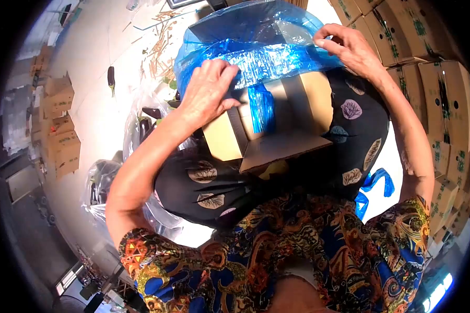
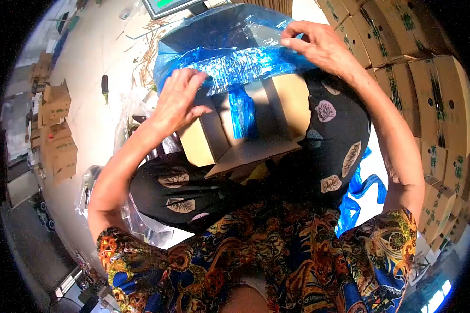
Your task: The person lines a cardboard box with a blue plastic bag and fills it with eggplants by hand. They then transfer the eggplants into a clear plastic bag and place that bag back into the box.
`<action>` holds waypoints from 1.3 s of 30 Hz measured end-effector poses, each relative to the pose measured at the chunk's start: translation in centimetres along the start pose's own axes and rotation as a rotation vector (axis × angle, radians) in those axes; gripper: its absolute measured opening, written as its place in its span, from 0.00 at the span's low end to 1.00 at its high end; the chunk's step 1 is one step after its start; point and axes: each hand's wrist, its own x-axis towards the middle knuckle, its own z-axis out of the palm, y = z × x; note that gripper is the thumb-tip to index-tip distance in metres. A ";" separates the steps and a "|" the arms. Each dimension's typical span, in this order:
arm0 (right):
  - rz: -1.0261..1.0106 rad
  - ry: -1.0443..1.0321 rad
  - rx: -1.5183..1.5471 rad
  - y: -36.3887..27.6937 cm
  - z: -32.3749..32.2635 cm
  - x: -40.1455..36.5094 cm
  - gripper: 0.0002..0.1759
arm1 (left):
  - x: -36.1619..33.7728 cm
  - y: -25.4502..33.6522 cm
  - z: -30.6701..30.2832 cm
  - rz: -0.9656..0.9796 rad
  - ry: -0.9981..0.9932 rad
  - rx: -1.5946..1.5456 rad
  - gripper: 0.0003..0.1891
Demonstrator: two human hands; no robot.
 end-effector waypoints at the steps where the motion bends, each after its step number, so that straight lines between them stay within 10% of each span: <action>1: -0.025 -0.023 -0.018 -0.1 0.1 -0.1 0.14 | -0.1 0.0 0.2 -0.038 -0.034 0.066 0.24; 5: -0.091 -0.079 -0.084 0.3 0.0 -0.3 0.14 | 0.2 -1.7 1.7 -0.189 -0.016 0.010 0.07; 22: -0.457 -0.060 -0.344 -2.5 4.7 -1.5 0.24 | -2.3 6.9 -7.7 -0.515 0.063 -0.844 0.08; 37: -0.474 -0.442 -0.314 -6.3 0.9 -14.0 0.11 | -11.7 14.1 -2.9 -0.305 -0.545 -0.954 0.07; 39: -0.426 -0.470 -0.388 -5.2 2.4 -14.6 0.10 | -12.5 14.5 -0.2 -0.253 -0.638 -0.566 0.06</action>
